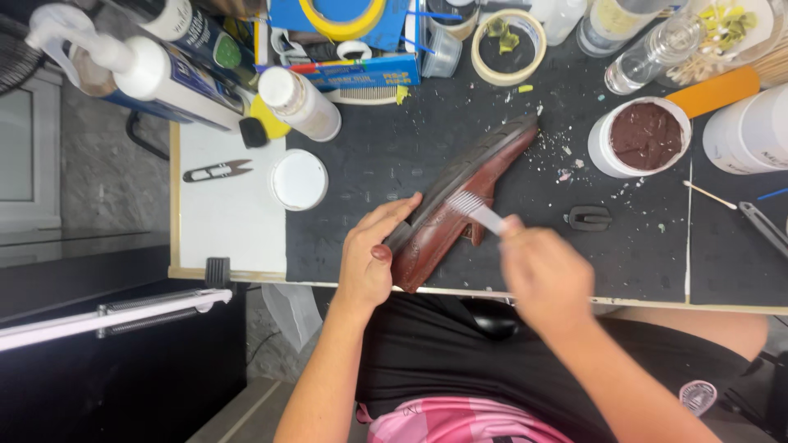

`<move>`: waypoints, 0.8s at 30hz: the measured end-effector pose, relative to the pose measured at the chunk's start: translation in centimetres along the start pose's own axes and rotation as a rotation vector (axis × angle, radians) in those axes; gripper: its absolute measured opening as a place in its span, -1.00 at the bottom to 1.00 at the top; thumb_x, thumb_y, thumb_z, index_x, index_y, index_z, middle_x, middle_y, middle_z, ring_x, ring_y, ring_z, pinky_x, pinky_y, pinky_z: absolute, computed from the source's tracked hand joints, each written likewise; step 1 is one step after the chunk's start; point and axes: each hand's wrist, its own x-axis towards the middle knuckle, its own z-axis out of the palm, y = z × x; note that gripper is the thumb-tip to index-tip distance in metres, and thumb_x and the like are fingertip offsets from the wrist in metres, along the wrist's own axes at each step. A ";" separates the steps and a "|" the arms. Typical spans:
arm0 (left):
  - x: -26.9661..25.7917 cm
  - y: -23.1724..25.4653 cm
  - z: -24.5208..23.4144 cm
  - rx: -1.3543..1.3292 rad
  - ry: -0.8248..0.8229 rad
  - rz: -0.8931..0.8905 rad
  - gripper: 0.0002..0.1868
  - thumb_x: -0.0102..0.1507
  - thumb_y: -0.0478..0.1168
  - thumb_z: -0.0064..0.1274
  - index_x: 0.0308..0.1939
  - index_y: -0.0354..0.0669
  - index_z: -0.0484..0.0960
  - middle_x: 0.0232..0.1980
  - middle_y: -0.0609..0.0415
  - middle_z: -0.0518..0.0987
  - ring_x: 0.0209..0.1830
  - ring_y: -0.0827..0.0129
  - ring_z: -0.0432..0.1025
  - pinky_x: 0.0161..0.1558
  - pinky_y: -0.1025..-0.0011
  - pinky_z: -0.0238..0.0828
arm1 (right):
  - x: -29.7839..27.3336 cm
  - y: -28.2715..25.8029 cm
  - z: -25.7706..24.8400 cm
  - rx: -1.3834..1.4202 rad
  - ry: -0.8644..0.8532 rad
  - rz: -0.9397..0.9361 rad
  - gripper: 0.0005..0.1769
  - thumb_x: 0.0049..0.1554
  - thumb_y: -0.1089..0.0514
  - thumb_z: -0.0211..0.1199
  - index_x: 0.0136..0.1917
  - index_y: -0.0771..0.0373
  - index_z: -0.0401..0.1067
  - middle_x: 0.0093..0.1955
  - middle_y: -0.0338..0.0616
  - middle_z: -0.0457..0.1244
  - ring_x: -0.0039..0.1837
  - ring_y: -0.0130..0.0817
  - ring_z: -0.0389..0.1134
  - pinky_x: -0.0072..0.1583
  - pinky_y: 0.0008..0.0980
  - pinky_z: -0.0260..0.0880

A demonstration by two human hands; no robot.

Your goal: The person cleans a brown leather loafer using a small brush and a toothbrush. They apply a dark substance from a container to the shoe's interior and exterior, then scrub the surface and crevices with the brushes.

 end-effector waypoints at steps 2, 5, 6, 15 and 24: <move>-0.2 0.0 0.1 0.000 0.010 -0.011 0.28 0.21 0.71 -0.80 0.23 -0.29 0.62 0.24 -0.18 0.62 0.29 -0.05 0.53 0.30 0.23 0.40 | 0.1 0.3 0.0 -0.023 -0.021 0.010 -0.85 0.19 0.35 0.26 0.06 0.40 0.50 -0.17 -0.03 0.32 -0.24 -0.22 0.33 -0.22 -0.27 0.35; -0.3 -0.3 -0.1 -0.024 0.001 0.001 0.29 0.21 0.71 -0.82 0.23 -0.32 0.60 0.27 -0.20 0.61 0.32 -0.06 0.51 0.33 0.22 0.38 | -1.1 -0.6 0.8 -0.151 -0.119 -0.217 -0.96 0.19 0.30 0.34 -0.10 0.28 0.50 -0.23 -0.11 0.31 -0.24 -0.19 0.33 -0.20 -0.22 0.36; -0.3 -0.3 -0.1 -0.016 0.012 -0.002 0.29 0.21 0.71 -0.84 0.22 -0.31 0.61 0.27 -0.19 0.61 0.33 -0.06 0.50 0.34 0.21 0.36 | -1.1 -0.6 0.8 -0.168 -0.131 -0.232 -0.96 0.19 0.29 0.34 -0.11 0.28 0.50 -0.24 -0.13 0.31 -0.24 -0.20 0.34 -0.20 -0.23 0.36; -0.3 -0.4 0.6 0.048 0.081 -0.005 0.27 0.23 0.68 -0.88 0.14 -0.27 0.67 0.21 -0.13 0.66 0.31 -0.04 0.54 0.42 0.07 0.27 | -0.2 -0.2 0.5 -0.125 -0.086 -0.137 -0.98 0.21 0.33 0.30 -0.05 0.33 0.53 -0.24 -0.06 0.30 -0.23 -0.14 0.34 -0.18 -0.20 0.35; 0.2 -2.0 0.4 0.024 0.088 0.016 0.30 0.21 0.71 -0.81 0.10 -0.40 0.66 0.13 -0.22 0.68 0.25 -0.09 0.56 0.43 0.03 0.29 | -0.2 0.9 2.1 0.209 0.045 0.173 -0.70 0.24 0.33 0.24 0.25 0.39 0.48 -0.16 0.00 0.31 -0.23 -0.23 0.33 -0.17 -0.33 0.35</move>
